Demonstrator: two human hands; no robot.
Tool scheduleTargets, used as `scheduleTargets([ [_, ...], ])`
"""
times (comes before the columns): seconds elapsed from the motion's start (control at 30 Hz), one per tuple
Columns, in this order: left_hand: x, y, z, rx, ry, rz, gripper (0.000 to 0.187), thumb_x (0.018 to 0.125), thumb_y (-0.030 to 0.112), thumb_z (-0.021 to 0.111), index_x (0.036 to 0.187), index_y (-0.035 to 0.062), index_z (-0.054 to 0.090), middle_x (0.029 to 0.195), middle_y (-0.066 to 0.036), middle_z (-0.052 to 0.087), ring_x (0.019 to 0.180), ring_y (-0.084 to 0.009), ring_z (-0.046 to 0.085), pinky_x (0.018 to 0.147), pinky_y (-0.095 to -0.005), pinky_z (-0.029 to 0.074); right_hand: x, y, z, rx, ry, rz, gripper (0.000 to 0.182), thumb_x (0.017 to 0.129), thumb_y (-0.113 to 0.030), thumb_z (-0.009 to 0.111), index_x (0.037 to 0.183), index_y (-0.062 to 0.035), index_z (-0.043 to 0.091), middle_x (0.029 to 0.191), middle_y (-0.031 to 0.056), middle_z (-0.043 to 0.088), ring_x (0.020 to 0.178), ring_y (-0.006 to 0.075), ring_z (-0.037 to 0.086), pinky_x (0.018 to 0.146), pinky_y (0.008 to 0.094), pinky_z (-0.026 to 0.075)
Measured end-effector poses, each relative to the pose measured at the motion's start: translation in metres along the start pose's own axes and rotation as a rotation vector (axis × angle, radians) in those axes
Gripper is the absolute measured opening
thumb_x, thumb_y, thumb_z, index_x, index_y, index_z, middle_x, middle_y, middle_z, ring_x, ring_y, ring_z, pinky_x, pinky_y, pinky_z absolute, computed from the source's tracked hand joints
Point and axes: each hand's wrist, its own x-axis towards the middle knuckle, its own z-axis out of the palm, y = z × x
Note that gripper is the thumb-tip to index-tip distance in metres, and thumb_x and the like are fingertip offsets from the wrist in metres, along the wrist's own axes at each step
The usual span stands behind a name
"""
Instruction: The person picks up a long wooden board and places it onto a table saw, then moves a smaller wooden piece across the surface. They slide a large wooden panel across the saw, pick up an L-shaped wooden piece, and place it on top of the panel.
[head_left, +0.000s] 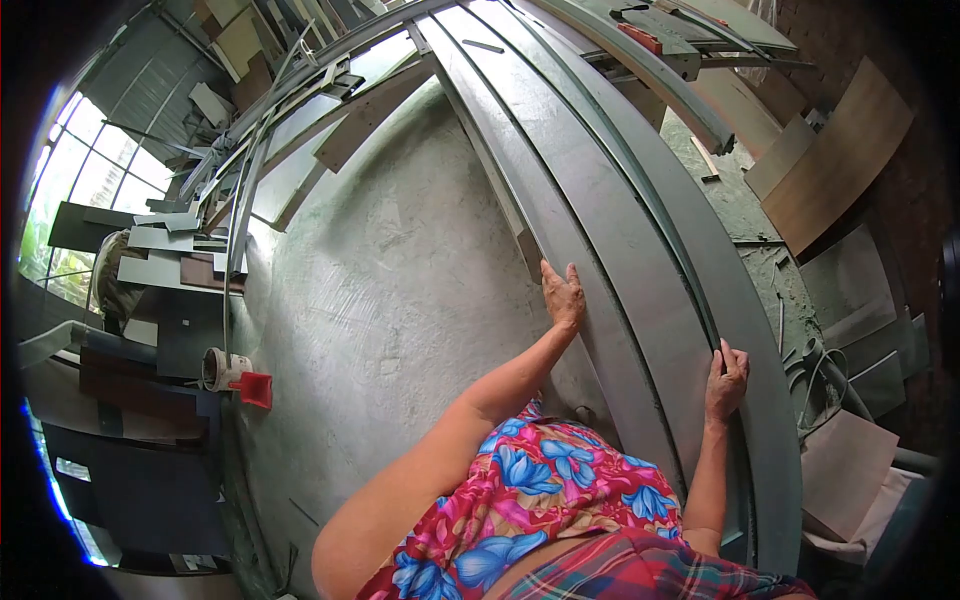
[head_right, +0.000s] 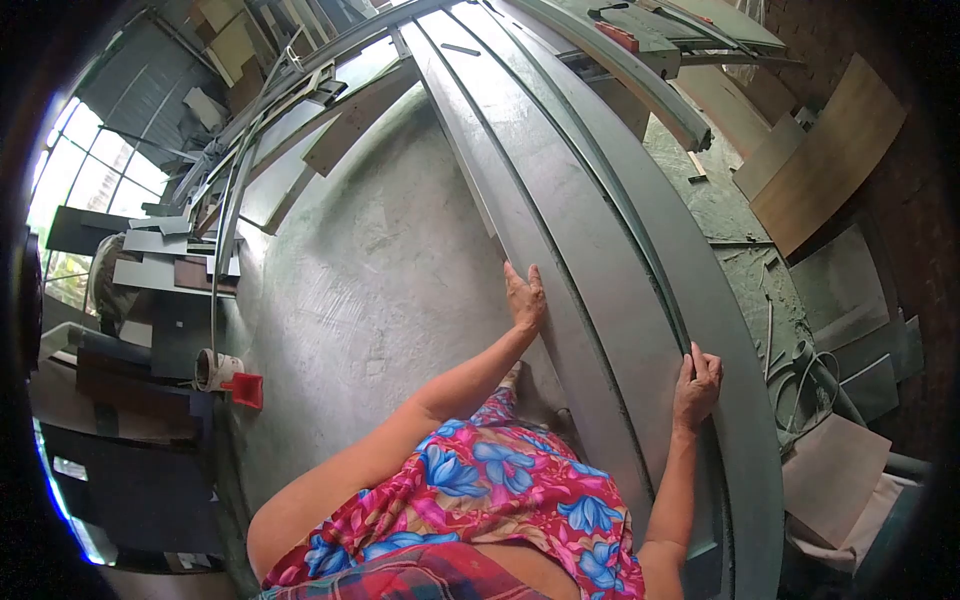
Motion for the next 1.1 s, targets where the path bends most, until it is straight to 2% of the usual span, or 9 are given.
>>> scheduleTargets([
  [0.73, 0.024, 0.003, -0.007, 0.02, -0.035, -0.023, 0.064, 0.087, 0.035, 0.046, 0.13, -0.0059, 0.022, 0.129, -0.026, 0.034, 0.119, -0.0369, 0.036, 0.098, -0.0386, 0.031, 0.015, -0.009, 0.021, -0.018, -0.005, -0.009, 0.026, 0.076, -0.009, 0.061, 0.102, -0.0093, 0.062, 0.082, 0.0051, 0.051, 0.078, 0.0228, 0.052, 0.07, 0.0342, 0.044],
  [1.1, 0.065, -0.002, -0.006, 0.055, -0.029, -0.007, 0.063, 0.087, 0.034, 0.046, 0.128, -0.0079, 0.024, 0.127, -0.027, 0.036, 0.119, -0.0363, 0.037, 0.098, -0.0373, 0.031, 0.061, 0.007, 0.044, -0.062, 0.045, -0.07, 0.024, 0.078, -0.011, 0.06, 0.102, -0.0095, 0.062, 0.082, 0.0057, 0.051, 0.078, 0.0226, 0.052, 0.069, 0.0335, 0.043],
])
